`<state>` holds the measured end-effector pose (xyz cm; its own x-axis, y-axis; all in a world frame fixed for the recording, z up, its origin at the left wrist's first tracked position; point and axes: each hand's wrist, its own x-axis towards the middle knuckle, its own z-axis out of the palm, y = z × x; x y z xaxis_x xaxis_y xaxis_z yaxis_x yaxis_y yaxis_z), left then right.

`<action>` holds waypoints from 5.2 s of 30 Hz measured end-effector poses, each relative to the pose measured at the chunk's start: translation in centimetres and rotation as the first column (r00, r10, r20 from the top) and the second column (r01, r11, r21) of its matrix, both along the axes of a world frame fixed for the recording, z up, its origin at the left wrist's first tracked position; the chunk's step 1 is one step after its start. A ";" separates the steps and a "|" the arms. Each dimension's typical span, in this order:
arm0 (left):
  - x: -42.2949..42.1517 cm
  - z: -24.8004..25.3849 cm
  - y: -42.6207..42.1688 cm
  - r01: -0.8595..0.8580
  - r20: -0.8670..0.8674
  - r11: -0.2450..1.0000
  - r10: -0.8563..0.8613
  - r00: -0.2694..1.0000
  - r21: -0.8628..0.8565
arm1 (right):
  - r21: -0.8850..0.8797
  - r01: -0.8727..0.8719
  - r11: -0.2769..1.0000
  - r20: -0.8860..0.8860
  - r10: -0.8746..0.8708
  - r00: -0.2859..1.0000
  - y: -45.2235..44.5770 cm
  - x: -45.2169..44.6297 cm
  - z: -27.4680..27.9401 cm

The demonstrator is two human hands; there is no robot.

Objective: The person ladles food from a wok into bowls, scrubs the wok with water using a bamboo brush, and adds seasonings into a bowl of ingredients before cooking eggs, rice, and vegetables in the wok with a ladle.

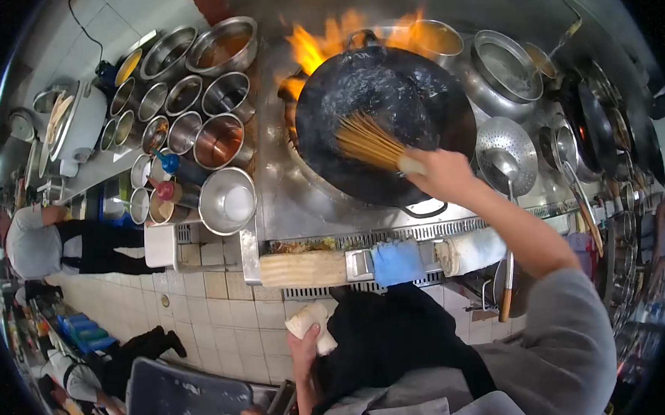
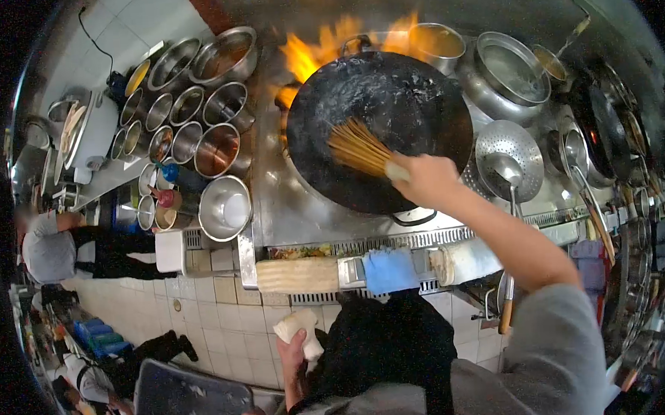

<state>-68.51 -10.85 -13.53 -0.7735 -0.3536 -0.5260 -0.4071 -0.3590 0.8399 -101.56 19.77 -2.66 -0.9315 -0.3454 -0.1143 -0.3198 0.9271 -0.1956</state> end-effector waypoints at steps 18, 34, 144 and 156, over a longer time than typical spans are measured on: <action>1.2 1.3 4.8 -0.082 0.092 0.993 0.074 0.993 0.083 | -0.091 -0.181 0.979 0.443 0.203 0.873 10.8 -3.9 6.3; -1.0 2.3 5.1 -0.095 0.041 0.991 0.092 0.995 0.095 | 0.092 0.015 0.996 -0.004 -0.014 1.000 7.7 -6.6 1.2; -12.9 7.6 13.4 -0.040 -0.337 0.494 -0.529 0.779 -0.868 | -0.736 0.471 -0.486 0.613 -0.184 0.769 4.5 12.5 -1.6; -16.8 6.9 9.0 0.095 -0.245 0.929 -0.192 0.950 -0.358 | -0.520 0.680 0.517 0.214 -0.692 0.689 17.1 21.8 -5.3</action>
<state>-85.31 -1.81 -6.67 -0.9247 -0.3466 -0.1575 -0.1720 0.0113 0.9850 -79.79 36.83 -7.94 -0.9056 0.4084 -0.1145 0.3613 0.6015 -0.7125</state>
